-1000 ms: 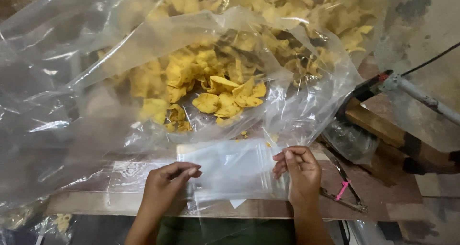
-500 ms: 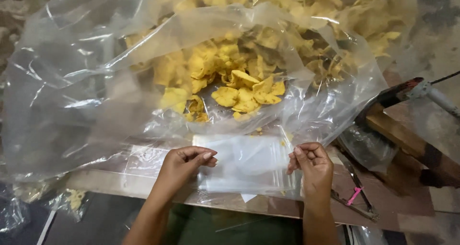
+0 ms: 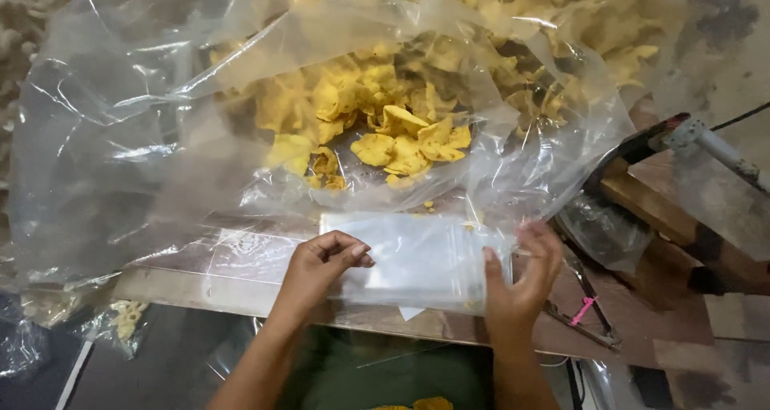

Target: Packaging yellow snack items into small plastic bags using hands and tongs.

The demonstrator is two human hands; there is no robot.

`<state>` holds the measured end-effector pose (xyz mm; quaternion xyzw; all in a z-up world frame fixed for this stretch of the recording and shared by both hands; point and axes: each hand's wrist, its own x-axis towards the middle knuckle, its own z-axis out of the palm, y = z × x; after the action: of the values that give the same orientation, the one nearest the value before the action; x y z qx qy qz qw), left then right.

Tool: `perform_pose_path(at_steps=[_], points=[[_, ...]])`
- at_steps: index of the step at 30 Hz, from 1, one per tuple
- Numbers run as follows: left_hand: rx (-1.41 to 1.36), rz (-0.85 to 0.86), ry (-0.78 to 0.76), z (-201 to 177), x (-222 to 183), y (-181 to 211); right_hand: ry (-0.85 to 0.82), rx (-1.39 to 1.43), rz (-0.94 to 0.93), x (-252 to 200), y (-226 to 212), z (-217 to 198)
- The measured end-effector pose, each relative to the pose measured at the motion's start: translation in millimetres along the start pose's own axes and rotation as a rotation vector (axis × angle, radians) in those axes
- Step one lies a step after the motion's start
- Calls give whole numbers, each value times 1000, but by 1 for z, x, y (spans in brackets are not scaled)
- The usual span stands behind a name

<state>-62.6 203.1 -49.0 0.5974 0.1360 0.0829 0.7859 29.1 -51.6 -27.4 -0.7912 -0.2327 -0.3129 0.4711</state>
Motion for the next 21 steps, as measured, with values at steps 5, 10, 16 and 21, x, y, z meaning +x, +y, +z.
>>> perform_pose_path(at_steps=[5,10,16,21], points=[[124,-8,-45,34,-7,-9,-518,88,-37,-29,-25,18],[93,-6,-138,50,-17,-32,-712,108,-89,-38,-27,27],[198,31,-213,48,-17,-30,-699,214,-54,-29,-25,16],[187,28,-210,49,-24,-10,-622,185,-42,-23,-30,4]])
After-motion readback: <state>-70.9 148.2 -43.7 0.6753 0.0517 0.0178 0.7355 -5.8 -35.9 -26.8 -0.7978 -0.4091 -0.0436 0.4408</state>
